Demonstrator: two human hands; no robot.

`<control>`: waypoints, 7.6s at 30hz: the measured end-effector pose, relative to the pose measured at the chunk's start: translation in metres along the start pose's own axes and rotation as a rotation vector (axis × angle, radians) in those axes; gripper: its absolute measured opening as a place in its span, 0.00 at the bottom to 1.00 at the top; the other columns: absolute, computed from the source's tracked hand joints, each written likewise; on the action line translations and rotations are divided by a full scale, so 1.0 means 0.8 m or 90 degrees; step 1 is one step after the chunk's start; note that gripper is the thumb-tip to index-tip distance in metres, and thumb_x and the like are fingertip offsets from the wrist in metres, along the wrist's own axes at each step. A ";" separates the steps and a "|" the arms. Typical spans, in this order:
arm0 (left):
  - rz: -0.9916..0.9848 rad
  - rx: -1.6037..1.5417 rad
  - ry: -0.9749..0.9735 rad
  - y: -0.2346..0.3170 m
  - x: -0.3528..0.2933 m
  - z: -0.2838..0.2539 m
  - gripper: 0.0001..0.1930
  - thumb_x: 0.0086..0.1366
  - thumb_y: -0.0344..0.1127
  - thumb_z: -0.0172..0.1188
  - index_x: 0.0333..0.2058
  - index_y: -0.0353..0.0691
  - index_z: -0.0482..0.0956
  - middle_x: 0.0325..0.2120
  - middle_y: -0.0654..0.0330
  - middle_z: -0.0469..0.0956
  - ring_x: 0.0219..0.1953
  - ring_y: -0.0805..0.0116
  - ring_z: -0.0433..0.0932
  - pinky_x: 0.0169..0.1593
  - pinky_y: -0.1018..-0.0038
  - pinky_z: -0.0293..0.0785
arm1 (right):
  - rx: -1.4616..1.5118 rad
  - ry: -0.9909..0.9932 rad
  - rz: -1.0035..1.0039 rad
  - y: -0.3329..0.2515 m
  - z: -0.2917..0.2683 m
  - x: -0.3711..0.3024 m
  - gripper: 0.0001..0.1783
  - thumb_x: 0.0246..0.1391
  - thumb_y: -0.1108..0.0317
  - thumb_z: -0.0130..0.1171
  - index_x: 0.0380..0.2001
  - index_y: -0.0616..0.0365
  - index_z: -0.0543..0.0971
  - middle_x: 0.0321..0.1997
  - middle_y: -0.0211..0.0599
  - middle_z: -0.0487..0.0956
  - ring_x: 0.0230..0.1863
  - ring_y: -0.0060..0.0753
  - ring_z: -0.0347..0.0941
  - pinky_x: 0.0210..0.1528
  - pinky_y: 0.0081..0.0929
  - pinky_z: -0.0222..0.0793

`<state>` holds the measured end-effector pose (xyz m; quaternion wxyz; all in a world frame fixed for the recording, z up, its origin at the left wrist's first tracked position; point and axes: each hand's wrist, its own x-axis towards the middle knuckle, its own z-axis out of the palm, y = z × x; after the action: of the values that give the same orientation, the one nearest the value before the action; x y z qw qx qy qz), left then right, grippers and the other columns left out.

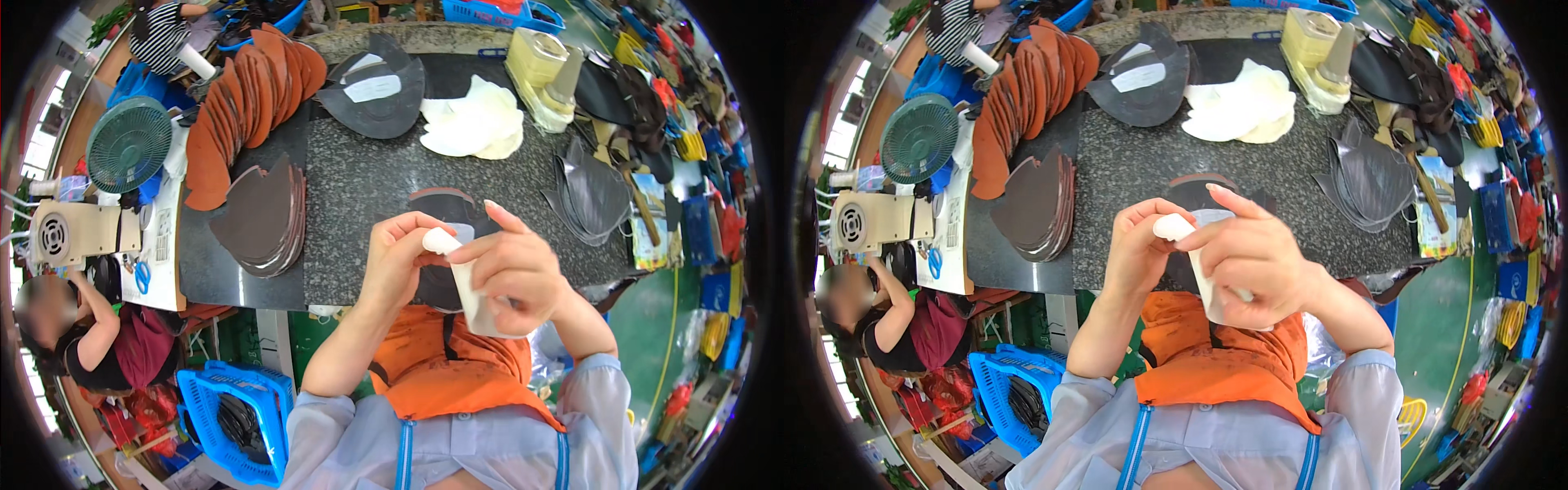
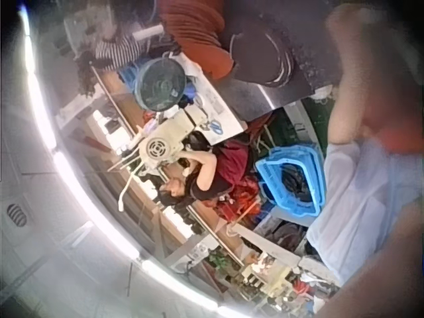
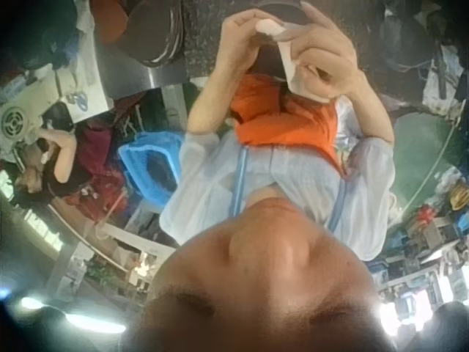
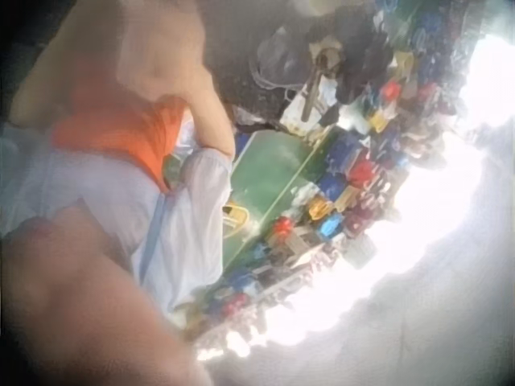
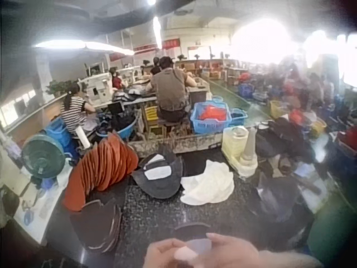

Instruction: Applying adhesive and assembling shoe upper components.

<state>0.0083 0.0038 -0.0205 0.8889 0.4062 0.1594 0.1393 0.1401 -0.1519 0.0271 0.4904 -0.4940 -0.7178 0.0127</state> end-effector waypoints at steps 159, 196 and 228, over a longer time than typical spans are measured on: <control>0.178 -0.030 0.006 -0.068 -0.047 -0.012 0.37 0.71 0.60 0.48 0.68 0.41 0.55 0.62 0.51 0.65 0.64 0.57 0.65 0.68 0.54 0.60 | 0.906 0.385 0.741 -0.049 0.008 -0.093 0.45 0.57 0.37 0.56 0.67 0.59 0.62 0.68 0.45 0.66 0.69 0.47 0.62 0.70 0.49 0.56; 0.232 0.808 0.373 -0.055 -0.027 -0.086 0.09 0.56 0.32 0.70 0.26 0.37 0.78 0.30 0.59 0.78 0.40 0.62 0.74 0.46 0.67 0.67 | -0.067 0.145 0.817 0.033 0.072 -0.101 0.10 0.53 0.68 0.65 0.34 0.65 0.81 0.24 0.45 0.81 0.24 0.28 0.78 0.30 0.25 0.70; 0.397 1.098 -0.344 -0.074 -0.004 -0.023 0.40 0.43 0.47 0.75 0.55 0.32 0.75 0.63 0.48 0.64 0.65 0.42 0.60 0.67 0.41 0.54 | -0.027 0.038 0.956 0.099 0.004 -0.086 0.16 0.53 0.65 0.66 0.39 0.65 0.75 0.17 0.33 0.75 0.14 0.22 0.70 0.16 0.22 0.63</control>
<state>0.0050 -0.0222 -0.0765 0.2131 0.9640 -0.1188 0.1055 0.1949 -0.1595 -0.0619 0.3594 -0.8605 -0.1742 0.3163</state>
